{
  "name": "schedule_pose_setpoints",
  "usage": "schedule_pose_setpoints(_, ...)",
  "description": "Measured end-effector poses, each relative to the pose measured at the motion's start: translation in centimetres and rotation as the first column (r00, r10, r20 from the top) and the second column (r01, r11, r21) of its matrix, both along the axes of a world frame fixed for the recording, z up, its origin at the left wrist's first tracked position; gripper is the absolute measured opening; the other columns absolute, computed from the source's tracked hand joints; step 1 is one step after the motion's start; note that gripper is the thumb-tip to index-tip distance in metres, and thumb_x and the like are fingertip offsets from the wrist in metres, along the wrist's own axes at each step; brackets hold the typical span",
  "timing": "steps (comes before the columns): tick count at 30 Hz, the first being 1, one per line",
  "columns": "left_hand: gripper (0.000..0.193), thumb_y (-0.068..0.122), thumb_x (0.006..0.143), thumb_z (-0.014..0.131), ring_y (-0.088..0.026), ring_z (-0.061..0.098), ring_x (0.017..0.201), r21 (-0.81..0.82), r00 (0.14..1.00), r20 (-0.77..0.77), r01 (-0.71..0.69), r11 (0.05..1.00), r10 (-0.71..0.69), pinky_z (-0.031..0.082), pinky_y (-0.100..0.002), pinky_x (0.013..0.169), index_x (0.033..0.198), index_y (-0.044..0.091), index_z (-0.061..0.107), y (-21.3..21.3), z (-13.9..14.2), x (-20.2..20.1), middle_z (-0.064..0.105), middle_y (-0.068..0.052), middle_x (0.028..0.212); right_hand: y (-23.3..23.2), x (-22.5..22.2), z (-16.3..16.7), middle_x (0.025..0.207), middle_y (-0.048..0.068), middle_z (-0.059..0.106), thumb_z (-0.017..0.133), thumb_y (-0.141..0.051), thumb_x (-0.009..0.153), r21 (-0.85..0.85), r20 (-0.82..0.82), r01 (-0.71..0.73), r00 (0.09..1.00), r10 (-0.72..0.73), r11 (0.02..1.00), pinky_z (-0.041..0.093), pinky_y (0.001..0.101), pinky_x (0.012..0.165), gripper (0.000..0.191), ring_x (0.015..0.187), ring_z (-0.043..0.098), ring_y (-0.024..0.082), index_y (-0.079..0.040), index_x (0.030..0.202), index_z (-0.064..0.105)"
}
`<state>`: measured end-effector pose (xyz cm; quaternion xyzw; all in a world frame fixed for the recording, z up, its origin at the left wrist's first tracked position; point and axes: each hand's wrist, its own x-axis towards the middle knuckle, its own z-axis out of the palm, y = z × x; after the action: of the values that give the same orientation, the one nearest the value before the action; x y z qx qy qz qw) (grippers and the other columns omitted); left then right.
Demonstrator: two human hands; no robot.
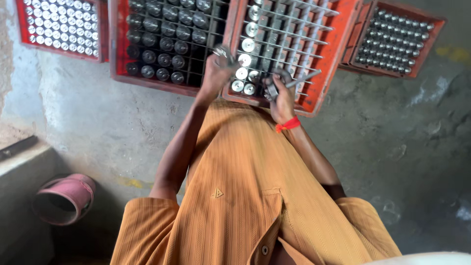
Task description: The person repeatedly picks small metal caps from a red crate and places them into a grid tray, filling it row by row. They then lift the filled tray and place it onto a metal table, repeating the process with another crate.
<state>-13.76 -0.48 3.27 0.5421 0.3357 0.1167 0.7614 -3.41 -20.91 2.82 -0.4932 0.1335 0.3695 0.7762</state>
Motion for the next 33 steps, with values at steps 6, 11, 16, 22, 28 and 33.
schedule_pose_setpoints(6,0.040,0.025,0.080,0.079,-0.034,0.073,0.085,0.475,0.856,-0.454,0.468,0.745,-0.248,0.056,-0.047,0.075,0.115,0.009,0.071,-6.0,2.1,0.7,0.076,-0.018,0.098,3.1,1.6,1.9,0.086,0.006,0.062,0.064,-0.002,0.102,0.113,0.133,0.050,0.989,-0.065,0.992,0.059,0.0362,0.086,0.011,0.082,0.066,0.018,-0.003,0.112,0.060)
schedule_pose_setpoints(11,0.038,0.028,0.073,0.081,-0.040,0.071,0.092,0.445,0.791,-0.485,0.590,0.674,-0.373,0.055,-0.049,0.080,0.104,0.007,0.072,-8.0,2.5,1.6,0.076,-0.019,0.095,2.1,1.1,2.5,0.084,0.003,0.059,0.063,-0.004,0.103,0.083,0.302,-0.060,0.953,0.032,0.995,0.058,0.0355,0.085,0.010,0.079,0.063,0.016,-0.004,0.112,0.058)
schedule_pose_setpoints(16,0.040,0.032,0.075,0.084,-0.030,0.074,0.089,0.246,0.721,-0.415,0.676,0.695,-0.555,0.058,-0.042,0.081,0.101,0.003,0.071,-8.9,0.9,1.6,0.076,-0.017,0.094,-0.2,1.9,1.7,0.082,0.005,0.062,0.062,-0.006,0.105,0.057,0.314,-0.252,0.923,0.222,0.966,0.057,0.0334,0.085,0.013,0.080,0.063,0.015,-0.004,0.117,0.059)
schedule_pose_setpoints(22,0.049,0.037,0.079,0.084,-0.019,0.074,0.091,0.179,0.758,-0.175,0.652,0.737,-0.628,0.058,-0.037,0.082,0.111,0.003,0.067,-8.7,0.1,2.3,0.077,-0.011,0.098,-1.5,4.2,-0.6,0.081,0.008,0.065,0.062,-0.007,0.101,0.059,-0.035,-0.147,0.988,0.149,0.987,0.057,0.0337,0.080,0.019,0.084,0.069,0.020,-0.004,0.120,0.061)
schedule_pose_setpoints(28,0.067,0.049,0.083,0.085,-0.027,0.077,0.093,0.401,0.738,-0.282,0.671,0.623,-0.613,0.060,-0.039,0.081,0.122,0.000,0.062,-7.5,-0.2,3.3,0.076,-0.018,0.101,-2.1,4.9,-3.5,0.085,0.009,0.068,0.062,-0.004,0.099,0.063,-0.118,0.102,0.989,-0.094,0.993,0.058,0.0349,0.080,0.019,0.084,0.068,0.021,-0.003,0.118,0.062)
schedule_pose_setpoints(33,0.056,0.037,0.095,0.070,-0.027,0.076,0.098,0.349,0.718,-0.314,0.696,0.628,-0.621,0.063,-0.037,0.083,0.139,0.006,0.054,-5.6,-0.5,3.2,0.071,-0.017,0.120,-3.9,7.8,-4.3,0.091,0.012,0.069,0.061,0.001,0.102,0.082,-0.057,0.272,0.962,-0.268,0.959,0.060,0.0357,0.083,0.016,0.088,0.070,0.023,-0.004,0.117,0.060)
